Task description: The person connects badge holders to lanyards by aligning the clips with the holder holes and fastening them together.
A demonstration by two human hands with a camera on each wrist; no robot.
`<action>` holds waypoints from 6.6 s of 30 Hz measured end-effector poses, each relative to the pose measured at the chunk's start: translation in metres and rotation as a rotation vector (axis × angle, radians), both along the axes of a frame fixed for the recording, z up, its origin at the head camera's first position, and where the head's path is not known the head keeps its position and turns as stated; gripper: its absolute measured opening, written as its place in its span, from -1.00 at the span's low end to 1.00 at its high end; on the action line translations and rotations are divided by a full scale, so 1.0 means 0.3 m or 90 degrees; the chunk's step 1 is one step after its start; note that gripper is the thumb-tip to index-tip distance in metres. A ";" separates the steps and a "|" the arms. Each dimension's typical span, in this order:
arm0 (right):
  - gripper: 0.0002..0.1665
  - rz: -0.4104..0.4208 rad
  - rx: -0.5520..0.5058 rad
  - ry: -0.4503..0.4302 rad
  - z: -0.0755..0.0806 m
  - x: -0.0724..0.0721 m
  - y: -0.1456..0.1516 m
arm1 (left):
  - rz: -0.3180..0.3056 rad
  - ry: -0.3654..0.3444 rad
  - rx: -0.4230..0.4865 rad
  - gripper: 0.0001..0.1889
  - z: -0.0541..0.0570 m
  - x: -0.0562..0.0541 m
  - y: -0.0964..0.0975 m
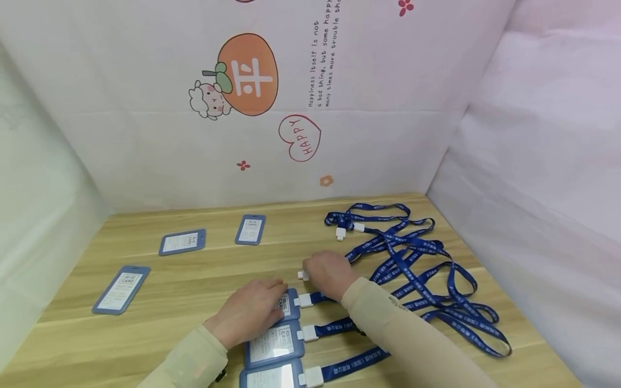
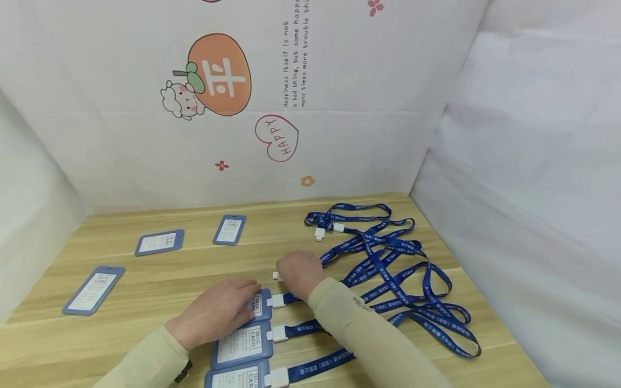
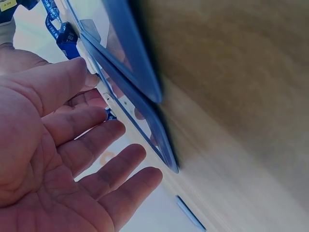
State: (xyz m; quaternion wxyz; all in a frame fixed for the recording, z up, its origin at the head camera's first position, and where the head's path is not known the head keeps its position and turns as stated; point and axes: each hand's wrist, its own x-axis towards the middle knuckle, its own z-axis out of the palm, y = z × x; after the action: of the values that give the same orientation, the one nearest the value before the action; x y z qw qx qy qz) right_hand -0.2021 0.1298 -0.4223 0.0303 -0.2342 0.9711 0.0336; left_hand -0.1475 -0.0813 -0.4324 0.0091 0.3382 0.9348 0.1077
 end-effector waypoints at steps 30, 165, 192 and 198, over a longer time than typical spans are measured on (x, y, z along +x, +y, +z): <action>-0.91 0.012 -0.005 0.000 -0.003 -0.004 -0.033 | -0.025 -0.003 -0.011 -0.54 -0.005 0.012 -0.007; -0.93 0.010 -0.048 0.016 -0.027 -0.003 -0.039 | 0.306 -0.038 -0.048 -0.45 0.024 -0.038 -0.588; -0.90 0.003 -0.039 0.021 -0.027 0.001 -0.037 | 0.281 -0.070 -0.003 -0.55 0.020 -0.079 -0.366; -0.90 0.004 -0.043 0.023 -0.028 0.001 -0.036 | 0.270 -0.083 0.015 -0.54 0.015 -0.088 -0.324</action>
State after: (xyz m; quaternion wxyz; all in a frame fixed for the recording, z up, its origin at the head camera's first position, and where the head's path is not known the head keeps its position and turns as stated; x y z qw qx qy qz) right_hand -0.2017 0.1190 -0.4309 0.0045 -0.2378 0.9713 0.0049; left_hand -0.1738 -0.1785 -0.4278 0.0426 0.1264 0.9812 0.1396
